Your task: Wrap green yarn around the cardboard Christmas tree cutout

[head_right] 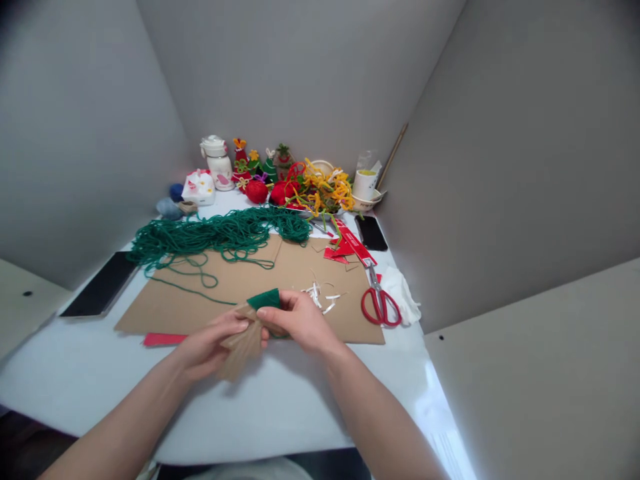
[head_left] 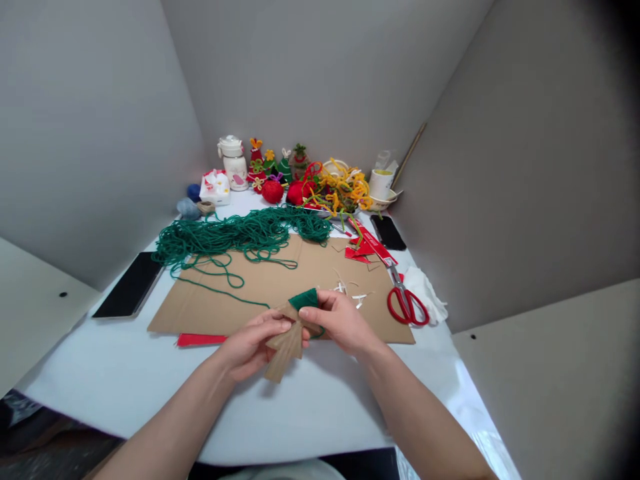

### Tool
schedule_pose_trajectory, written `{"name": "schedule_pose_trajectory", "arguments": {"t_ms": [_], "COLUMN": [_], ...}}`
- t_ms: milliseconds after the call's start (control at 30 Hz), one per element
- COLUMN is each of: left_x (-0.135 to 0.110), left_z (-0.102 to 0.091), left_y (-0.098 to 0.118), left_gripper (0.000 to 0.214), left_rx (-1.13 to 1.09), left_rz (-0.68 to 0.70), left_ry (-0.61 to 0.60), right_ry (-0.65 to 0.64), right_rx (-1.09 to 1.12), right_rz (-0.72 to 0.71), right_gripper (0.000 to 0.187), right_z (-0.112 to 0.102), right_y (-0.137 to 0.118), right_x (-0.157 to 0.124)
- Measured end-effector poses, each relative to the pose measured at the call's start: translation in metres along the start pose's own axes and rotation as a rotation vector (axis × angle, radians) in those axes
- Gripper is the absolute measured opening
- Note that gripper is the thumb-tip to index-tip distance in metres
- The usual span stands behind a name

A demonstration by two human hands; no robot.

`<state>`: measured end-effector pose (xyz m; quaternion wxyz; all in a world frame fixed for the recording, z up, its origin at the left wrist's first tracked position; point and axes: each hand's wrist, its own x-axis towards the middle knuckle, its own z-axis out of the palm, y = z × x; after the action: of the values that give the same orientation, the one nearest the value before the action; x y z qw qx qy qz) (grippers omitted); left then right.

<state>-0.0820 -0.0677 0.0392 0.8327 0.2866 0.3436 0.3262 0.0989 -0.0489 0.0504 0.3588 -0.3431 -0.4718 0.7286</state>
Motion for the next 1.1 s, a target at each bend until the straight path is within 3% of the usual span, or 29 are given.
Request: {"name": "schedule_pose_trajectory", "arguments": {"t_ms": [200, 267, 367, 467, 600, 733, 800, 933, 1033, 1100], "left_x": [-0.004, -0.012, -0.027, -0.039, -0.041, -0.038, -0.037, -0.038, -0.039, -0.040], "left_z": [-0.003, -0.003, -0.001, 0.003, 0.005, 0.002, 0.000, 0.001, 0.002, 0.002], "left_y": [0.005, 0.010, 0.017, 0.017, 0.008, 0.005, 0.008, 0.012, 0.012, 0.012], "left_gripper": [0.022, 0.028, 0.040, 0.040, 0.038, 0.039, 0.038, 0.037, 0.038, 0.038], "left_rx": [0.027, 0.038, 0.059, 0.077, 0.043, 0.034, 0.034, 0.029, 0.025, 0.031], "left_rz": [0.068, 0.112, 0.148, 0.164, 0.129, 0.124, 0.152, 0.183, 0.185, 0.194], "left_ry": [-0.048, -0.126, -0.304, -0.442, -0.627, -0.670, -0.669, -0.689, -0.674, -0.639], "right_ry": [0.005, 0.074, 0.142, 0.105, 0.016, -0.063, -0.060, -0.036, 0.021, 0.116], "right_rx": [-0.114, -0.215, -0.446, -0.693, -1.082, -1.508, -1.557, -1.574, -1.549, -1.508], "right_rz": [-0.060, -0.141, -0.150, -0.133, -0.282, -0.280, -0.270, -0.223, -0.193, -0.193], "right_gripper": [0.038, 0.046, 0.041, 0.035, 0.048, 0.064, 0.059, 0.025, 0.017, 0.012], "right_z": [-0.005, -0.008, -0.006, 0.004, 0.029, 0.063, 0.079, 0.096, 0.083, 0.060], "right_y": [-0.002, -0.010, -0.026, -0.032, -0.021, -0.002, 0.007, 0.017, 0.005, -0.013], "right_x": [0.001, 0.002, 0.011, 0.038, 0.094, 0.139, 0.151, 0.161, 0.160, 0.153]}}
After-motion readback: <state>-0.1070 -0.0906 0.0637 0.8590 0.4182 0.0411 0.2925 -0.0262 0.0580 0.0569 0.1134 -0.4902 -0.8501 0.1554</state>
